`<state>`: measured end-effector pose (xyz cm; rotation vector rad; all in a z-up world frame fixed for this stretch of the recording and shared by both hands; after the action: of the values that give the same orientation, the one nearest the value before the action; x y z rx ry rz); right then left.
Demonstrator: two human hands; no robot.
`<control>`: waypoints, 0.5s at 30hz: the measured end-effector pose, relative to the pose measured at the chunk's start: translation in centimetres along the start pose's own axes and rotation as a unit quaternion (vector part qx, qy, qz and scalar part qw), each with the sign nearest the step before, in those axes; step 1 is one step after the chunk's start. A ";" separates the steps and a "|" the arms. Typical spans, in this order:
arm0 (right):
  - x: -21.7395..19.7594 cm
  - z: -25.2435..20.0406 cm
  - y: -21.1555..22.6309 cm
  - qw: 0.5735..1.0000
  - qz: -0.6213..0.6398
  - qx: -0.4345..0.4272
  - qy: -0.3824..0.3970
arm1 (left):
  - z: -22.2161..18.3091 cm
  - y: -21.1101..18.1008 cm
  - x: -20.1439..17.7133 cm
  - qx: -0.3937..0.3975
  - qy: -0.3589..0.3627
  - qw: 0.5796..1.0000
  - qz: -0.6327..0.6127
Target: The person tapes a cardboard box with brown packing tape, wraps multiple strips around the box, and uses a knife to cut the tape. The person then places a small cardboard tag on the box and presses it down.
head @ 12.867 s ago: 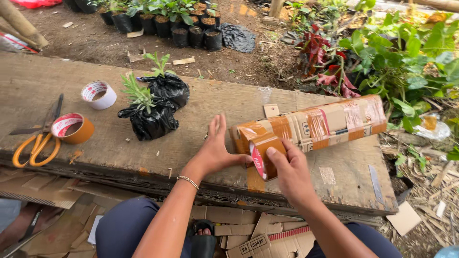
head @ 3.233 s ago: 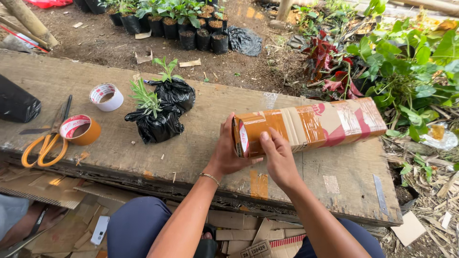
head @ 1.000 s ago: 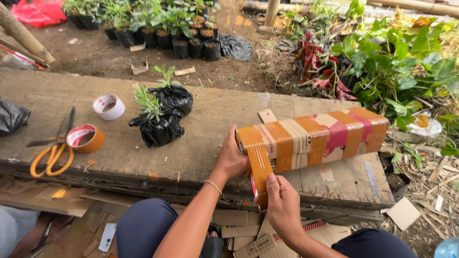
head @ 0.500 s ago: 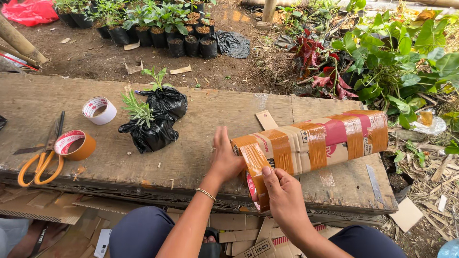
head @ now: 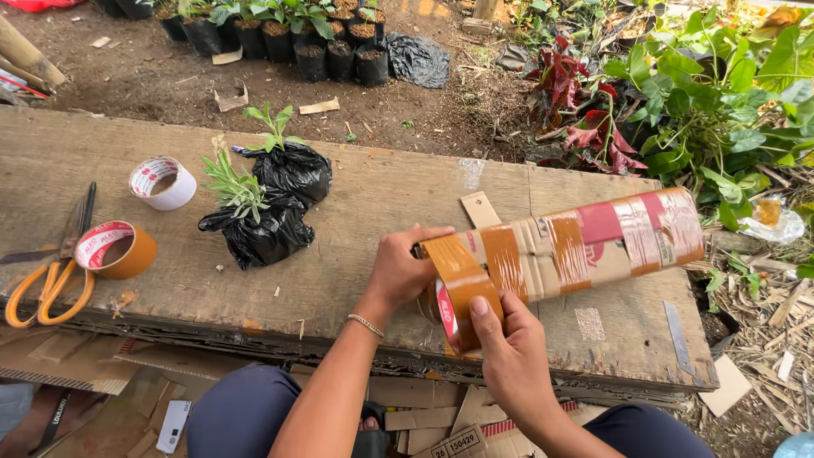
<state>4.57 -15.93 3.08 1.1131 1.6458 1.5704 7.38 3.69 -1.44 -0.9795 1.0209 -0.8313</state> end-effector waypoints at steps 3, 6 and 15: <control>0.0 1.1 0.3 0.997 -0.008 -0.068 0.026 | 1.3 1.7 0.2 -0.036 -0.018 0.995 -0.095; 0.1 2.6 -0.1 0.997 -0.007 -0.069 0.041 | 2.3 3.8 0.4 -0.004 -0.024 0.985 -0.170; -0.2 3.5 -0.6 0.990 0.006 -0.118 0.070 | 0.4 5.6 -2.0 0.033 0.067 0.896 -0.438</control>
<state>7.59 -14.45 2.07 0.9094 1.4931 1.8336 7.72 7.55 -5.98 -1.3546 0.6237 -1.6822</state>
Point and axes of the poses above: each hand's wrist, its own z-axis towards the middle knuckle, its own x-axis out of the palm, y = z × x, the point moved 2 cm from there along z, towards the middle knuckle, and after that the axes turned 3 degrees about y, right-handed, at the moved point
